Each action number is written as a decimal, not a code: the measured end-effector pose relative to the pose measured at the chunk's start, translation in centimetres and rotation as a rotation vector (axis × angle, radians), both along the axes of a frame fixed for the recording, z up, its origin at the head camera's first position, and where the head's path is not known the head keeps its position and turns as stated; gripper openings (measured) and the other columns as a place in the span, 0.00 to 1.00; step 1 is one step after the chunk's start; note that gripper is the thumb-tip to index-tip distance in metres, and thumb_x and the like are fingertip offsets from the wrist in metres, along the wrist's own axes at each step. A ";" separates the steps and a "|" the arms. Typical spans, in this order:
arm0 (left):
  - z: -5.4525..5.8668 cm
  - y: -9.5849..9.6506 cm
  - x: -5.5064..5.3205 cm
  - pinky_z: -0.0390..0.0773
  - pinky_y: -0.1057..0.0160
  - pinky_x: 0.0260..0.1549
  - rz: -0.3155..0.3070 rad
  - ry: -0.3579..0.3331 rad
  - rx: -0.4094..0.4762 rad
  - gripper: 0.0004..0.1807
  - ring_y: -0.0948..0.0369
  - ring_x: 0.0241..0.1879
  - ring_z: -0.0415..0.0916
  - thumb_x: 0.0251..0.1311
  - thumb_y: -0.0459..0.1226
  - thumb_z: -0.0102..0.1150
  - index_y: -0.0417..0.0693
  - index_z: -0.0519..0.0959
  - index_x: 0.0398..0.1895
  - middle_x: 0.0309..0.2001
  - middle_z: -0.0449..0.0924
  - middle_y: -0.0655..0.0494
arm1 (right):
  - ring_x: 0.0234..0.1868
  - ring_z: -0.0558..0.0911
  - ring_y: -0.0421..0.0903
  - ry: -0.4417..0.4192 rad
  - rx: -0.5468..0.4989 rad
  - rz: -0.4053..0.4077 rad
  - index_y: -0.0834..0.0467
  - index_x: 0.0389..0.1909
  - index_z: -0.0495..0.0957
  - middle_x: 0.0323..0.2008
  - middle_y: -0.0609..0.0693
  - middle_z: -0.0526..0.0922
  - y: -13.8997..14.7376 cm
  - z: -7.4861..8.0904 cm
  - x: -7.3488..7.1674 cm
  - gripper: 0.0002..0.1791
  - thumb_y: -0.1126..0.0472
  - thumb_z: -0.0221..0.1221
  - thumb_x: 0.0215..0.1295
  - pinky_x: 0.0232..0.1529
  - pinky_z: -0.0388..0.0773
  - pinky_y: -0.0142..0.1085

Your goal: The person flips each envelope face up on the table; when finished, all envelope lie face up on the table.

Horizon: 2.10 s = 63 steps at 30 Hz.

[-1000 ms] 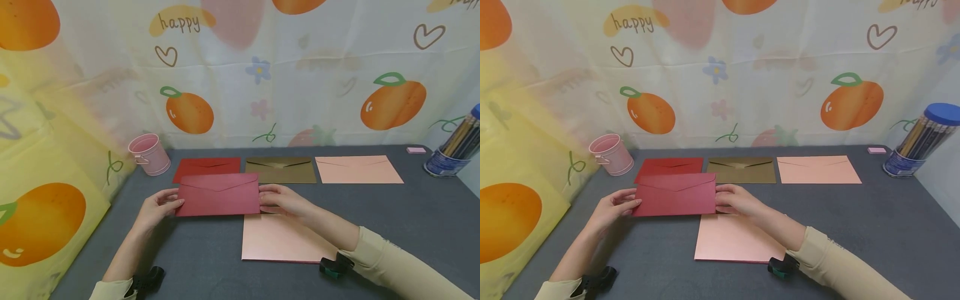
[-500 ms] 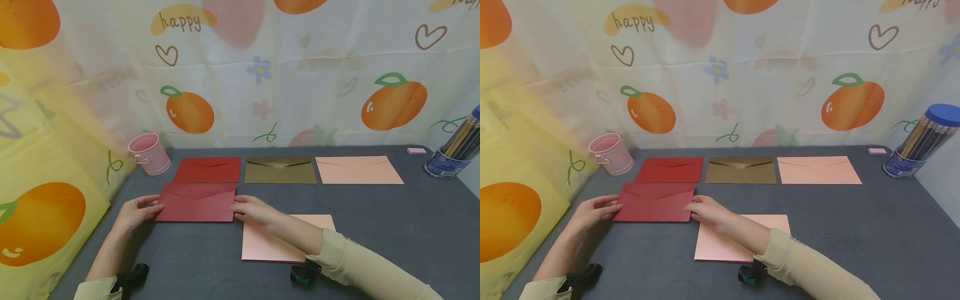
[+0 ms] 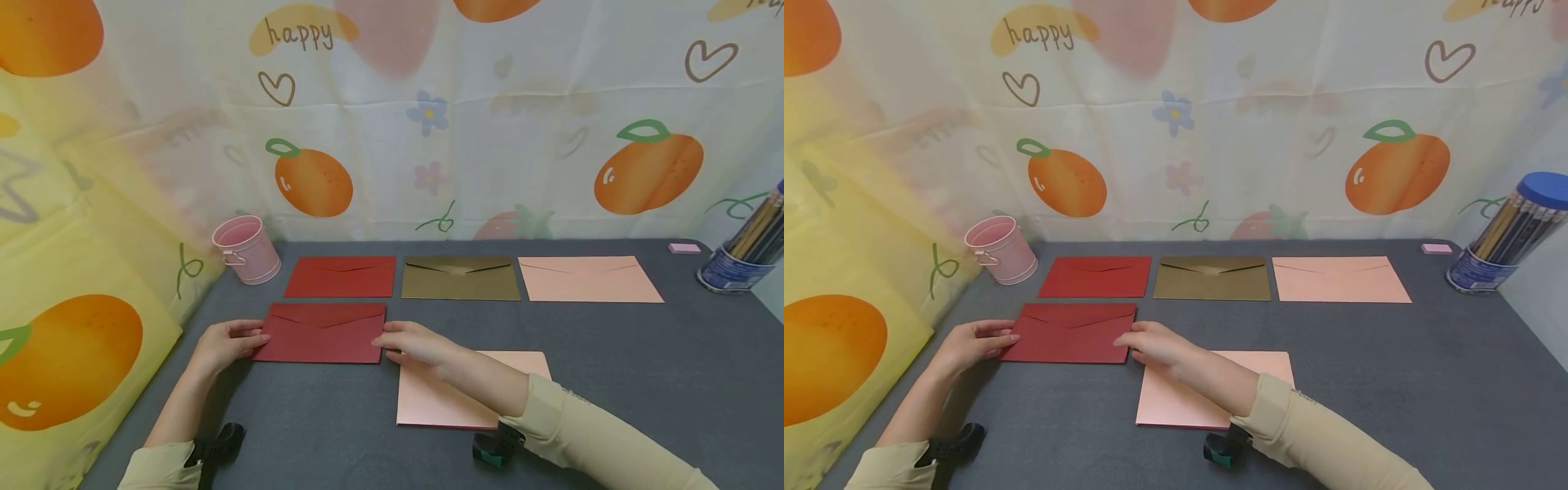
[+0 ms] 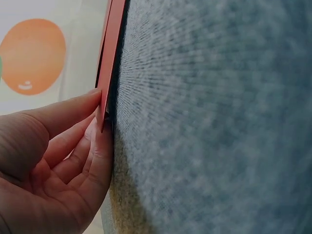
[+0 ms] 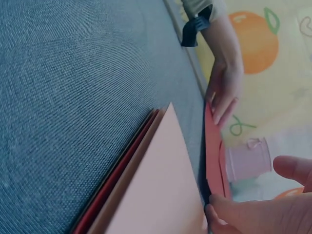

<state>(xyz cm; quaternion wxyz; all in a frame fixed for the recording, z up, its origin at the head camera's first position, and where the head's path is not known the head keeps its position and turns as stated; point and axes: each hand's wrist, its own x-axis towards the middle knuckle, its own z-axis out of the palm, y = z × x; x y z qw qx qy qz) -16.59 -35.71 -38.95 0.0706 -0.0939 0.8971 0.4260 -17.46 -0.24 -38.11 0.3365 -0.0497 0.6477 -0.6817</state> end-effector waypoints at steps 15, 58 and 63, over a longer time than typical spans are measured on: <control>0.2 0.4 -0.1 0.78 0.71 0.31 0.017 0.027 -0.053 0.31 0.69 0.34 0.76 0.57 0.46 0.69 0.32 0.76 0.57 0.45 0.84 0.44 | 0.71 0.59 0.59 -0.027 -0.081 0.029 0.73 0.72 0.47 0.73 0.66 0.51 0.7 0.1 0.4 0.40 0.65 0.56 0.66 0.68 0.61 0.45; 2.7 19.6 4.0 0.67 0.52 0.62 -0.869 0.294 -0.256 0.42 0.65 0.70 0.55 0.60 0.59 0.60 0.58 0.59 0.75 0.72 0.59 0.65 | 0.65 0.69 0.44 1.117 0.624 0.304 0.49 0.63 0.72 0.64 0.43 0.70 18.8 0.5 4.7 0.23 0.47 0.56 0.71 0.57 0.72 0.47; 1.8 20.3 4.5 0.57 0.50 0.68 -0.989 0.201 -0.330 0.49 0.59 0.75 0.45 0.56 0.63 0.61 0.54 0.56 0.76 0.75 0.52 0.58 | 0.72 0.59 0.51 1.079 0.732 0.429 0.48 0.73 0.61 0.73 0.47 0.59 19.8 0.0 5.6 0.38 0.36 0.54 0.67 0.62 0.65 0.56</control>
